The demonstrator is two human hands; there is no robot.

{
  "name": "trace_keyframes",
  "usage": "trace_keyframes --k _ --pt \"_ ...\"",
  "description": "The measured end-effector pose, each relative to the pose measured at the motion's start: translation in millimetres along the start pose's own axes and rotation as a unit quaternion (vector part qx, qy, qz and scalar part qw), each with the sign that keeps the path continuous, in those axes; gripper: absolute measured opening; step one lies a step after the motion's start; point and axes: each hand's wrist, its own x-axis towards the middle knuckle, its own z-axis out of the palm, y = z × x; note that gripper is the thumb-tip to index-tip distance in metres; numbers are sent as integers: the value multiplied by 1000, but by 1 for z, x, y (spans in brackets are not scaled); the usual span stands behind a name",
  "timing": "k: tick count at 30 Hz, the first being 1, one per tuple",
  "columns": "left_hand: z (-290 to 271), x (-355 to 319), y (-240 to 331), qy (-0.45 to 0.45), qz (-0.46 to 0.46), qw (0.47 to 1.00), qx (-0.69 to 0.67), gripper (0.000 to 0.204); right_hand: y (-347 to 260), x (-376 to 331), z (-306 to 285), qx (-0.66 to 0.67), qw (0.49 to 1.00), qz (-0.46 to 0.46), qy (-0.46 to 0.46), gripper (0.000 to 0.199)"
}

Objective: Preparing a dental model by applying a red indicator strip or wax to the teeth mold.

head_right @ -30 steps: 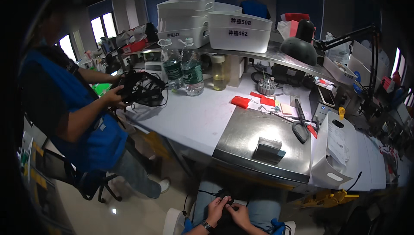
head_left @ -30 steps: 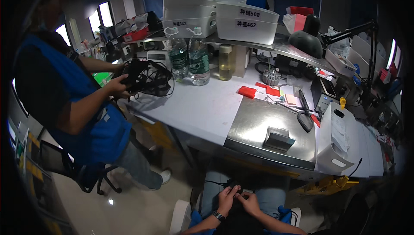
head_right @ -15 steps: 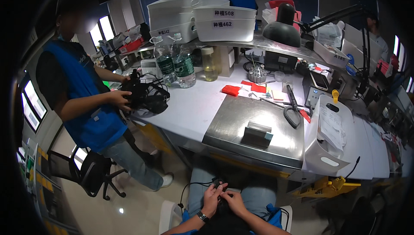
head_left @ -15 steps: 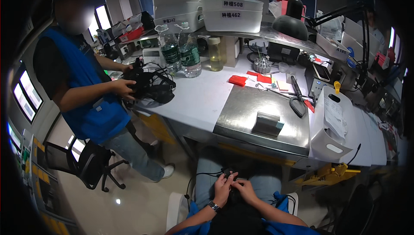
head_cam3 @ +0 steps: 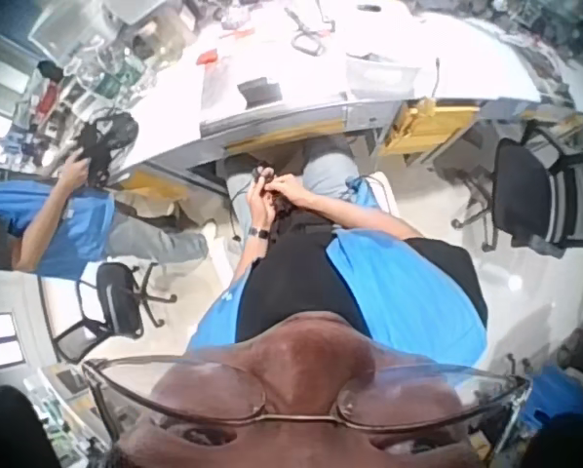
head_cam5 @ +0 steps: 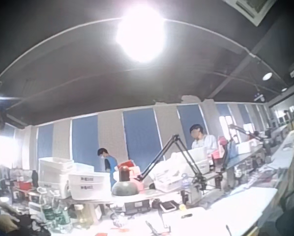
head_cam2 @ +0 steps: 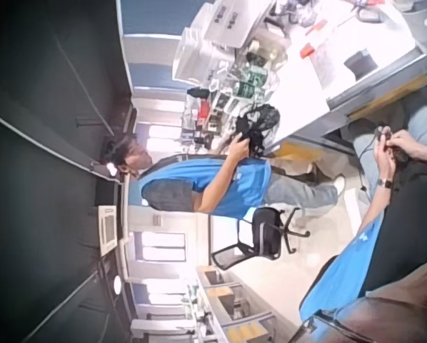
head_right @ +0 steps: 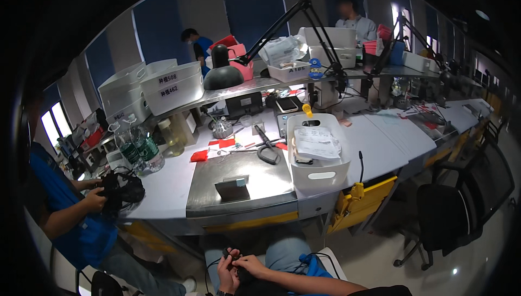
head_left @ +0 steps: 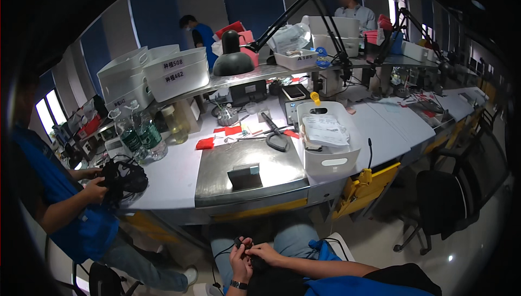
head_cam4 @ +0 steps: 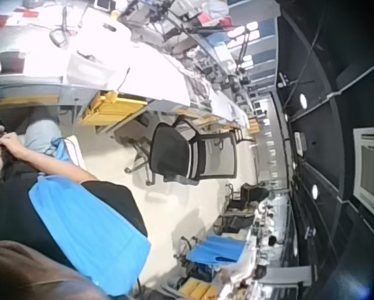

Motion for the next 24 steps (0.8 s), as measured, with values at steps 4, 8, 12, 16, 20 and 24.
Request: trace_keyframes --k 4,8,12,16,20,24 --pt "-8 1 -10 -53 1 998 36 37 -12 -16 2 20 1000 17 18 28" --pt "-7 -8 -13 -109 53 975 187 51 -18 -36 8 196 978 54 42 26" --pt "-3 -21 -16 -129 62 951 273 56 -24 -58 4 227 971 58 51 23" --pt "-10 -18 -20 -176 116 921 328 65 -31 -67 1 249 966 53 53 21" --pt "-9 -24 -14 -161 154 904 365 65 -45 -73 6 258 964 44 44 23" --pt "-12 -30 -7 -156 173 875 424 60 -55 -80 7 221 974 27 31 22"
